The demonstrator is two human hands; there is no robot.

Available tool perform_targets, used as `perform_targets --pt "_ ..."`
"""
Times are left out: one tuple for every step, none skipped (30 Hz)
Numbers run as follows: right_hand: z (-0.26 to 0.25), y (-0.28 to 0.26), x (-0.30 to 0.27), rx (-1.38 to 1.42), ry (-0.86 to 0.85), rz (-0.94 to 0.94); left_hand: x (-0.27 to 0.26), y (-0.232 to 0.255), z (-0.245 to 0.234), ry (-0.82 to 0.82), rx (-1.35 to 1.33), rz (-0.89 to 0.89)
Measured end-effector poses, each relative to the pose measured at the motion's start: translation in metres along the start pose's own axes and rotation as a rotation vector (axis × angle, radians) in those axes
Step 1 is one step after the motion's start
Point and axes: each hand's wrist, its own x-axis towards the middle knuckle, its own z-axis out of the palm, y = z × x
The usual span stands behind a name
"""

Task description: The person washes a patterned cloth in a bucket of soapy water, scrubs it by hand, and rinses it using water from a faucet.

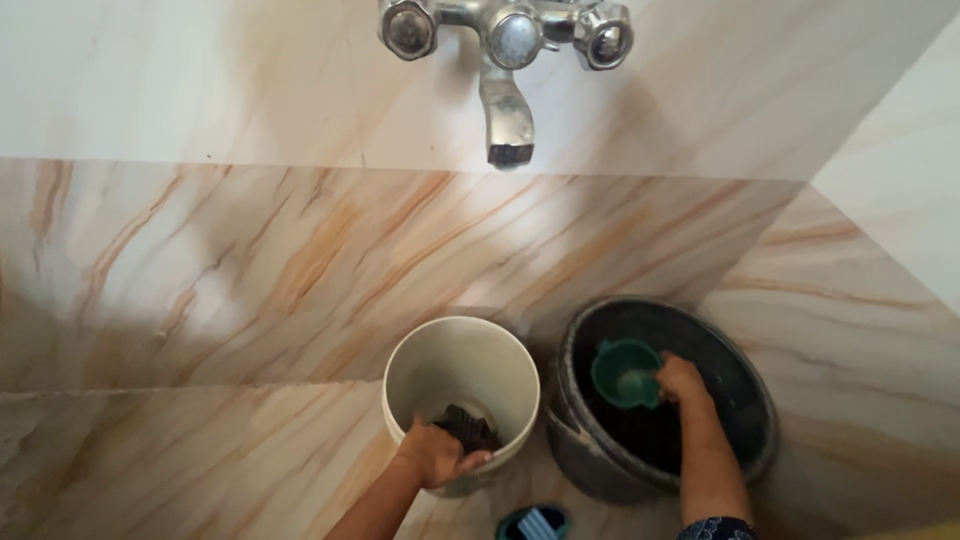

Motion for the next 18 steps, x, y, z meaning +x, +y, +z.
perform_targets --pt "0.003 -0.003 0.007 -0.068 0.004 0.001 0.004 -0.002 -0.003 -0.031 0.01 0.043" --pt "0.009 -0.005 0.012 -0.144 0.004 0.0 0.004 -0.003 -0.003 -0.03 0.001 0.037" --pt "0.016 -0.007 0.018 -0.194 -0.005 -0.004 0.004 -0.003 -0.002 -0.03 -0.008 0.032" --pt "0.024 -0.011 0.023 -0.243 -0.015 -0.011 0.003 -0.004 -0.002 -0.028 -0.017 0.024" --pt "0.032 -0.013 0.027 -0.286 -0.027 -0.018 0.003 -0.004 -0.004 -0.049 -0.016 0.02" --pt "0.042 -0.014 0.028 -0.329 -0.047 -0.028 0.004 -0.004 -0.004 -0.071 -0.017 0.019" --pt "0.053 -0.015 0.03 -0.362 -0.072 -0.032 0.004 -0.004 -0.005 -0.093 -0.017 0.019" --pt "0.064 -0.016 0.03 -0.386 -0.097 -0.041 0.005 -0.005 -0.005 -0.072 -0.045 0.023" --pt "0.074 -0.016 0.03 -0.406 -0.125 -0.053 0.004 -0.004 -0.004 -0.052 -0.073 0.027" --pt "0.081 -0.019 0.032 -0.42 -0.146 -0.06 0.005 -0.005 -0.005 -0.028 -0.099 0.033" --pt "0.086 -0.021 0.035 -0.425 -0.167 -0.068 0.008 -0.007 -0.007 -0.03 -0.098 0.015" --pt "0.093 -0.02 0.036 -0.429 -0.196 -0.074 0.008 -0.006 -0.006 -0.038 -0.102 0.0" --pt "0.097 -0.019 0.037 -0.433 -0.218 -0.078 0.008 -0.006 -0.004 -0.046 -0.106 -0.015" --pt "0.102 -0.019 0.038 -0.428 -0.245 -0.084 0.009 -0.005 -0.004 -0.039 -0.112 -0.028" --pt "0.108 -0.018 0.037 -0.423 -0.274 -0.089 0.008 -0.005 -0.004 -0.032 -0.118 -0.04" --pt "0.113 -0.02 0.037 -0.411 -0.3 -0.096 0.008 -0.005 -0.005 -0.022 -0.123 -0.055" --pt "0.116 -0.022 0.037 -0.39 -0.33 -0.103 0.008 -0.004 -0.005 -0.013 -0.134 -0.067" --pt "0.117 -0.022 0.037 -0.349 -0.36 -0.111 0.008 -0.003 -0.006 -0.002 -0.145 -0.08"
